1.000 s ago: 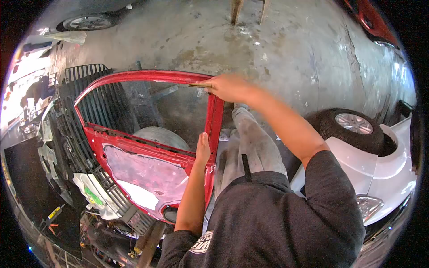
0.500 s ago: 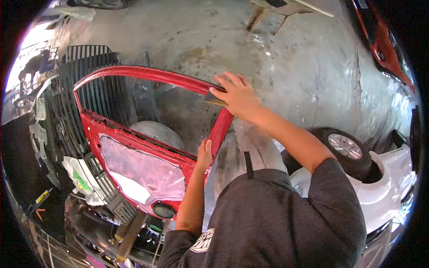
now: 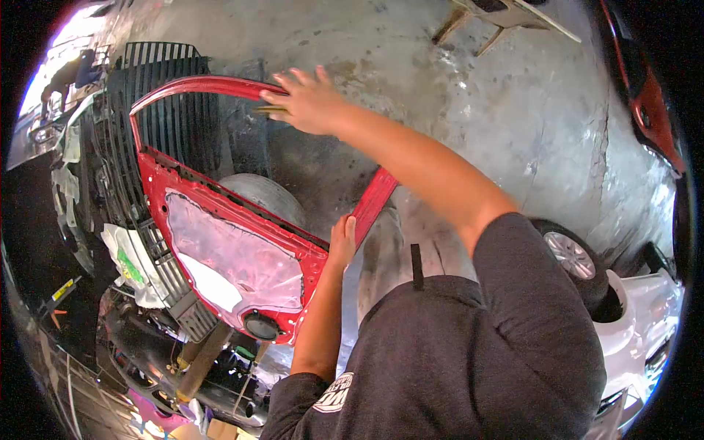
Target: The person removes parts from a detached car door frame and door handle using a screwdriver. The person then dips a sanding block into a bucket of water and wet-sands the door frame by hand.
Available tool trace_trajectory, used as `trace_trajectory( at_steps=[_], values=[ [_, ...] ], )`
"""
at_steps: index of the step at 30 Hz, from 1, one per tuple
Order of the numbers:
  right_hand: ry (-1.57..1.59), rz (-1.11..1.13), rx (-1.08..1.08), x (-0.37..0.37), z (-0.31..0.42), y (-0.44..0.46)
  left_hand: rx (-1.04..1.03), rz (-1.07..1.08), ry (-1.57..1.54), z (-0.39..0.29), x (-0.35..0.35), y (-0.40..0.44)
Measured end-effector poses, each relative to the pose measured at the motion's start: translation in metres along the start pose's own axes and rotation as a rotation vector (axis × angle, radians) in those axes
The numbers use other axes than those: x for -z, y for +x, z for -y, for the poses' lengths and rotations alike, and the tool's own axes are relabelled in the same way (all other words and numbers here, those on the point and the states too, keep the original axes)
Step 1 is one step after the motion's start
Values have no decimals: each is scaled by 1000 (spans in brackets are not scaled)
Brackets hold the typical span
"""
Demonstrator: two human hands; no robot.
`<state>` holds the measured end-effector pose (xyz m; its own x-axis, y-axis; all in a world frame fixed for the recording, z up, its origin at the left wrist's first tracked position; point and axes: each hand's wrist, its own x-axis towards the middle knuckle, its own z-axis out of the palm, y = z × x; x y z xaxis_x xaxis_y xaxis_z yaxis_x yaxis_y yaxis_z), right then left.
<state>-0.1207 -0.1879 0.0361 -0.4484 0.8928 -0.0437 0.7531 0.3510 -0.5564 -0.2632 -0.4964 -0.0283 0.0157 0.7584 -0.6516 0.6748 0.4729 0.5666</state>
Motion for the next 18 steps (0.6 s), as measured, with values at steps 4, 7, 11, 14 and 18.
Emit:
trace_trajectory(
  at_steps=[4, 7, 11, 14, 18],
  values=[
    [4, 44, -28, -3, 1, -3, 36, 12, 27, -5, 3, -4],
    [-22, 55, -8, 13, -26, -62, 31, 45, -34, 6, 2, 2],
    [-76, 35, -77, 29, -43, -167, 39, 108, -25, -7, 13, 2],
    [163, -78, -348, 47, -35, -229, -37, 165, -37, 2, 18, 7],
    [139, -186, -574, 13, -2, -276, -92, 188, -66, 31, 9, 24]
  ],
)
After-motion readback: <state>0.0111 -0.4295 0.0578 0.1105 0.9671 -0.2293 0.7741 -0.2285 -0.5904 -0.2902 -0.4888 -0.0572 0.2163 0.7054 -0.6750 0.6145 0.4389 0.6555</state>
